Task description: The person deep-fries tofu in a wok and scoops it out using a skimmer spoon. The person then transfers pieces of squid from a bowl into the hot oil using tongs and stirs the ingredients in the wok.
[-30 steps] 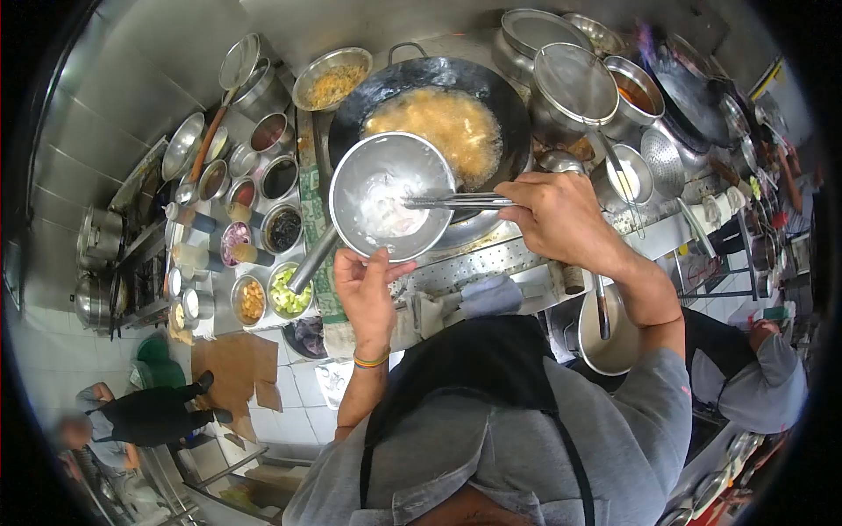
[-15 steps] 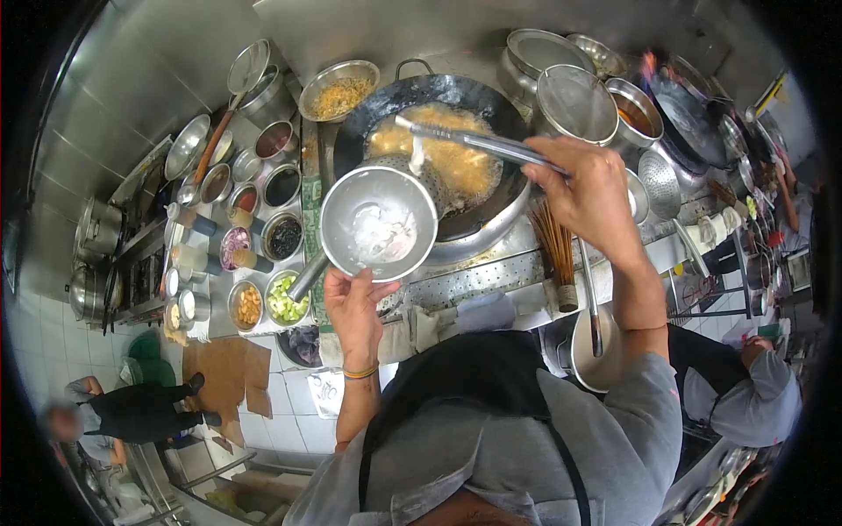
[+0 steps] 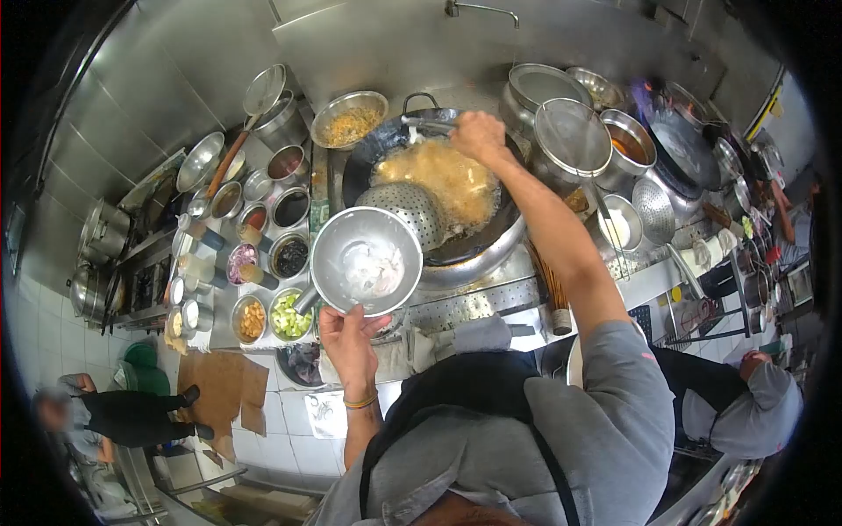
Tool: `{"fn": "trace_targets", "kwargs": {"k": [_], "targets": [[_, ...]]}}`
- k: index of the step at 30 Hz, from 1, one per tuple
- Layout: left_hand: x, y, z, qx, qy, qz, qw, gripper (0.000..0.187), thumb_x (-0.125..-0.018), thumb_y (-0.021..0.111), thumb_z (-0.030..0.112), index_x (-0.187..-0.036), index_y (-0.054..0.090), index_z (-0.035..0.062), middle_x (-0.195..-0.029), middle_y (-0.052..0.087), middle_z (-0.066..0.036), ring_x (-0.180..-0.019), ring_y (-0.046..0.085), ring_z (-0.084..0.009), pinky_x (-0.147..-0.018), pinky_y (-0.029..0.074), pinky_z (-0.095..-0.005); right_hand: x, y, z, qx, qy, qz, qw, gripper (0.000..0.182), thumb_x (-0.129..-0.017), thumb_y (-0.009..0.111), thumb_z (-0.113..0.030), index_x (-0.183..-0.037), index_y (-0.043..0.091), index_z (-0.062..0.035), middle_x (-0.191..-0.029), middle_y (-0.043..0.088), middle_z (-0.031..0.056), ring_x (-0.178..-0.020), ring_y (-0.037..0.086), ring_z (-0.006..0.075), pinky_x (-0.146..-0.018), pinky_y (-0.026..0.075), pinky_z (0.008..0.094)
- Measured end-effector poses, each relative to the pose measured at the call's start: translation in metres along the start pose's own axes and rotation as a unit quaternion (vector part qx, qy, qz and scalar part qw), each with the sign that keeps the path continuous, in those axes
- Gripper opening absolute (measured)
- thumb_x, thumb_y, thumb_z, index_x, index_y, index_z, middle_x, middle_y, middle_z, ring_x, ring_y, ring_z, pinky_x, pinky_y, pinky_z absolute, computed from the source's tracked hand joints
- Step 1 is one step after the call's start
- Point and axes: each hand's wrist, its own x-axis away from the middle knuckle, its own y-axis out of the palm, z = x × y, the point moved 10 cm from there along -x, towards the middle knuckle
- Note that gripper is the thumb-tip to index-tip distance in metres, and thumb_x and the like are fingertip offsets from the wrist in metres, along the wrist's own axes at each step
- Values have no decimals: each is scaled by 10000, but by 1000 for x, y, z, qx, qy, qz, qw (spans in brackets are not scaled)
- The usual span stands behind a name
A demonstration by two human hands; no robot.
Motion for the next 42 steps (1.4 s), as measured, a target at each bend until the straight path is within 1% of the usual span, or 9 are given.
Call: {"fn": "trace_targets", "kwargs": {"k": [4, 7, 9, 11, 17, 22, 26, 30, 42], "targets": [[-5, -5, 9, 8, 15, 1, 1000, 95, -938, 553, -34, -968, 509, 44, -967, 644, -109, -739, 689, -191, -613, 658, -385, -6, 28, -7, -4, 4, -16, 1000, 368, -887, 667, -318, -1137, 722, -54, -1077, 726, 194, -1029, 705, 342, -873, 566, 461], [-3, -11, 15, 10, 21, 17, 1000, 100, -940, 558, -34, -963, 503, 46, -976, 638, -106, -749, 682, -184, -615, 658, -388, 26, -33, -17, -83, 36, -6, 996, 432, -927, 654, -414, -1173, 715, -65, -1075, 728, 184, -1033, 704, 335, -899, 552, 457], [-6, -16, 17, 0, 28, 22, 999, 105, -940, 564, -33, -953, 499, 47, -981, 634, -103, -756, 679, -179, -619, 659, -391, 45, -73, -18, -62, -21, 57, 996, 440, -943, 649, -427, -1202, 710, -77, -1094, 728, 173, -1032, 705, 322, -892, 548, 459], [-7, -12, 15, 4, 28, 16, 999, 115, -939, 577, -34, -930, 494, 45, -961, 635, -100, -745, 674, -176, -627, 666, -386, 75, -115, -19, -137, -104, 118, 978, 362, -909, 704, -320, -1166, 726, -65, -1081, 727, 192, -989, 710, 350, -888, 542, 408], [-13, 32, 9, -9, 20, -52, 998, 127, -942, 584, -40, -918, 483, 34, -979, 645, -115, -759, 695, -207, -641, 669, -372, 180, -181, -38, -102, -205, 0, 973, 323, -808, 770, -186, -1084, 734, -22, -999, 739, 163, -916, 722, 318, -786, 563, 421], [-18, 62, 5, -59, 43, -109, 991, 145, -943, 572, -59, -913, 464, 33, -990, 647, -128, -763, 697, -210, -642, 666, -360, 233, -183, -51, -15, -301, 29, 953, 218, -769, 748, -110, -965, 721, -18, -849, 706, 90, -776, 719, 280, -656, 574, 403], [-19, 76, 1, -96, 40, -155, 982, 148, -938, 564, -77, -913, 466, 30, -1014, 639, -137, -777, 696, -209, -622, 664, -348, 244, -161, -51, 15, -327, 1, 945, 207, -699, 682, -29, -905, 690, -6, -829, 687, 112, -777, 706, 278, -643, 573, 396], [-17, 79, -7, -87, -41, -175, 980, 140, -928, 560, -81, -911, 474, 28, -1013, 638, -137, -784, 694, -205, -597, 665, -352, 249, -141, -55, 47, -350, 9, 936, 208, -647, 662, -24, -855, 671, -10, -800, 677, 101, -747, 705, 268, -618, 572, 396], [-19, 56, 6, -46, -24, -117, 992, 98, -908, 542, -69, -982, 541, -5, -985, 654, -142, -750, 704, -215, -565, 669, -354, 245, -153, -59, -4, -345, 58, 937, 151, -692, 688, -45, -842, 669, -48, -770, 670, 69, -682, 679, 252, -562, 538, 388]]}}
